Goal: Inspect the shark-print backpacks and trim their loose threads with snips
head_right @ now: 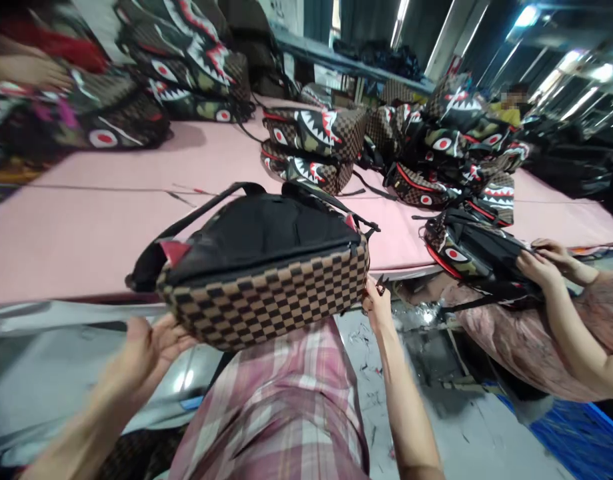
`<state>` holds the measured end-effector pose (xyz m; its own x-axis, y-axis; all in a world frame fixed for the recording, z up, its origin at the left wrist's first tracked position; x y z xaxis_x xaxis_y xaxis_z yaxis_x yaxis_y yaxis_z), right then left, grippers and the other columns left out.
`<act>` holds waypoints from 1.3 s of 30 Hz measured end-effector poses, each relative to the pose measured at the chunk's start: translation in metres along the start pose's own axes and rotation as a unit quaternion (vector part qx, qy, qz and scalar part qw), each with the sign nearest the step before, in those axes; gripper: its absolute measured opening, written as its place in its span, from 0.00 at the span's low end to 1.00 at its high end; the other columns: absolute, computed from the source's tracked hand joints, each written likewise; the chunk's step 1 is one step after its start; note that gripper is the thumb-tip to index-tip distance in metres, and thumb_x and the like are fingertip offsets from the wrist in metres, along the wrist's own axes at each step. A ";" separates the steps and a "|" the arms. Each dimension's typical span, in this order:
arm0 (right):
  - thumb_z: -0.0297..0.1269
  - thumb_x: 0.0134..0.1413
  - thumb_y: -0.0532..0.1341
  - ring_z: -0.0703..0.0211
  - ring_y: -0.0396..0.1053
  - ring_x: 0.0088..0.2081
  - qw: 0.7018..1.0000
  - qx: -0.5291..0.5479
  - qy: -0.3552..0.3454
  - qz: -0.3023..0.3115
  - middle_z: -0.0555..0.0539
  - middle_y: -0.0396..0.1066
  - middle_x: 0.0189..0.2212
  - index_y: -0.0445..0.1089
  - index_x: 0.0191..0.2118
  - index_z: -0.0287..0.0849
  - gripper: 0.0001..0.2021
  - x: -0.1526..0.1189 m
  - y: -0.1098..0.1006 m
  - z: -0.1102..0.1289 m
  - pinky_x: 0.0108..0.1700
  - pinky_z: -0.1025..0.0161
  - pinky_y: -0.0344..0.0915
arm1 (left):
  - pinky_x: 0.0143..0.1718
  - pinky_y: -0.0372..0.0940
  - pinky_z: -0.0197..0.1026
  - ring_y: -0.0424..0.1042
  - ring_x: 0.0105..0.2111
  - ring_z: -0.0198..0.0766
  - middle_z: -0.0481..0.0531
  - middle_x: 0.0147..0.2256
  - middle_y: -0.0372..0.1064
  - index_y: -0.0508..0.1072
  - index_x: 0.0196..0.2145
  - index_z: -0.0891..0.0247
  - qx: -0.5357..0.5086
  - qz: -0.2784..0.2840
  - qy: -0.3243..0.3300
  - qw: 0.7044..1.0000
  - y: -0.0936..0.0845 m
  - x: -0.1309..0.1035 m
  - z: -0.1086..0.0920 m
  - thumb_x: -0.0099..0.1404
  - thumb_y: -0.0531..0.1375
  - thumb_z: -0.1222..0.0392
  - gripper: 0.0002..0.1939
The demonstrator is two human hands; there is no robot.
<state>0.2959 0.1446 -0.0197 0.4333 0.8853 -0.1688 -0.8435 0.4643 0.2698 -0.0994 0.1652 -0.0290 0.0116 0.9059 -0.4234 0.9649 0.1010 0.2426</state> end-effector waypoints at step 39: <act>0.57 0.35 0.66 0.76 0.39 0.11 0.999 -0.009 0.038 -0.038 0.61 0.50 0.10 0.57 0.21 0.41 0.25 -0.001 -0.004 -0.028 0.13 0.72 0.39 | 0.42 0.67 0.44 0.71 0.44 0.45 0.59 0.43 0.73 0.69 0.48 0.64 -0.050 0.062 -0.032 0.996 0.016 -0.014 -0.007 0.60 0.54 0.43 0.26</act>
<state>0.2899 0.1409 -0.0472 0.4714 0.8430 -0.2591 -0.8150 0.5286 0.2372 -0.0855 0.1568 -0.0129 0.1487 0.8859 -0.4395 0.9241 0.0338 0.3806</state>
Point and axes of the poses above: each hand's wrist, its own x-axis towards the middle knuckle, its own y-axis out of the palm, z = x × y, the point moved 7 cm from there along x, towards the middle knuckle
